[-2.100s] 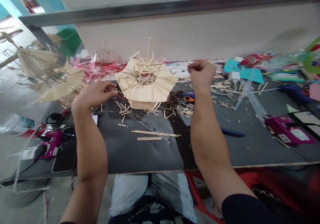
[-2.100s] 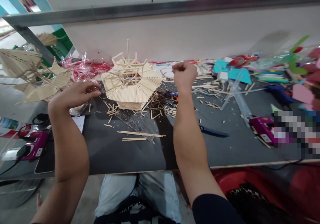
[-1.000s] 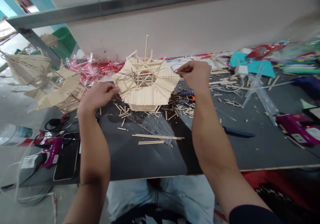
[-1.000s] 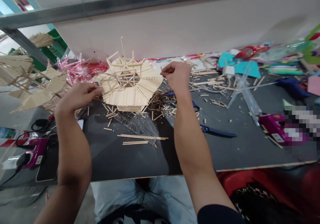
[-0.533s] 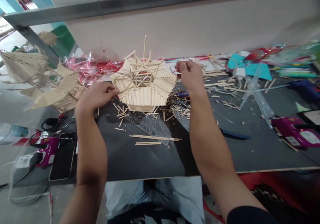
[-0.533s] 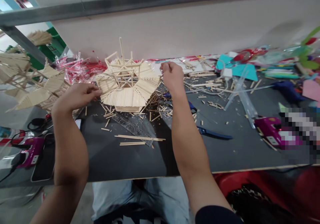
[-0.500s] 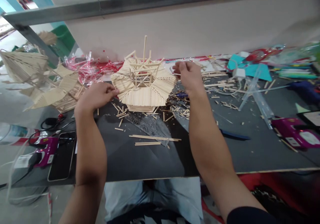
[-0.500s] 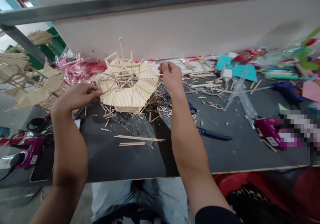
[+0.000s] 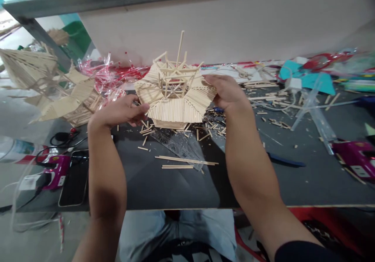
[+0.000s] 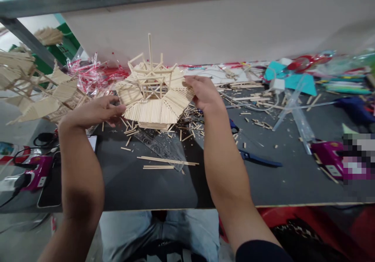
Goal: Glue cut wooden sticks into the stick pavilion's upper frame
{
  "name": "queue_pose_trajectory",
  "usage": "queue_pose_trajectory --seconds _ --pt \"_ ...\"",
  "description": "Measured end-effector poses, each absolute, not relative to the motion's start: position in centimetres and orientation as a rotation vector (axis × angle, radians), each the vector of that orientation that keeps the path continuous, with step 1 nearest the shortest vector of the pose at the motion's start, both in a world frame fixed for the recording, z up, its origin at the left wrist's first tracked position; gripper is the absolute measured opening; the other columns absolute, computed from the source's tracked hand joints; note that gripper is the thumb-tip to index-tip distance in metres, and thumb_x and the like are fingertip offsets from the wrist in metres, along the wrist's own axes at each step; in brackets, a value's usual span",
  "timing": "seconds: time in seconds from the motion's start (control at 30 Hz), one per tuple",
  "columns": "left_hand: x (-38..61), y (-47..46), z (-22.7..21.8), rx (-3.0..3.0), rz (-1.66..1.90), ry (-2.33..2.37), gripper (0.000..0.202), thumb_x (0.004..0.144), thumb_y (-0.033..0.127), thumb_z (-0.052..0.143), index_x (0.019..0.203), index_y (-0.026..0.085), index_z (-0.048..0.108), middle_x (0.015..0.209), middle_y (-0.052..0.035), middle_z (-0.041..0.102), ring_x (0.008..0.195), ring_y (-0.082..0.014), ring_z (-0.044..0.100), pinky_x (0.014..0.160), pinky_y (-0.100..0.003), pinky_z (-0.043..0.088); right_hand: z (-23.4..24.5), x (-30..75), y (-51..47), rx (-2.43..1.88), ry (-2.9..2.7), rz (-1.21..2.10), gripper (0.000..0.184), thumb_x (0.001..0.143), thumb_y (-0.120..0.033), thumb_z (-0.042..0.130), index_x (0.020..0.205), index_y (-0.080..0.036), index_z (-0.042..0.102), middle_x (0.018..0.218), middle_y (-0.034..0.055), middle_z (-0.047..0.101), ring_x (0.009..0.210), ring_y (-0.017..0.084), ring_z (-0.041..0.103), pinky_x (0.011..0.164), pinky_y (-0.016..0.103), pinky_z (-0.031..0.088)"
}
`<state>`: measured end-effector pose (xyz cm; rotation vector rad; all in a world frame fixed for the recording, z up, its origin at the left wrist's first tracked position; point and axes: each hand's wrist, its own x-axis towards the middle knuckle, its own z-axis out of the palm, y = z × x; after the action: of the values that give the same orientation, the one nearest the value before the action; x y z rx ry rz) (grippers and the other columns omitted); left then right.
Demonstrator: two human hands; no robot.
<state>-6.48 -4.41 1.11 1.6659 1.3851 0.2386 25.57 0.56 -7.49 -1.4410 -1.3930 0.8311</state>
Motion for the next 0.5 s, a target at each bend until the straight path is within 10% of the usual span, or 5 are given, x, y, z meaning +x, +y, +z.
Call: queue_pose_trajectory --seconds 0.5 --pt "-6.9 -2.9 -0.9 1.549 0.638 1.242 0.038 0.078 0.036 0.077 0.11 0.017 0.069 0.111 -0.0096 0.074 0.096 -0.0219 0.073 0.062 -0.024 0.058 -5.6 27.0 -0.8 -1.433 -0.988 1.246 0.022 0.085 -0.034 0.072 0.07 -0.024 0.058 0.072 0.0006 0.066 0.063 0.015 0.061 0.066 0.034 0.056"
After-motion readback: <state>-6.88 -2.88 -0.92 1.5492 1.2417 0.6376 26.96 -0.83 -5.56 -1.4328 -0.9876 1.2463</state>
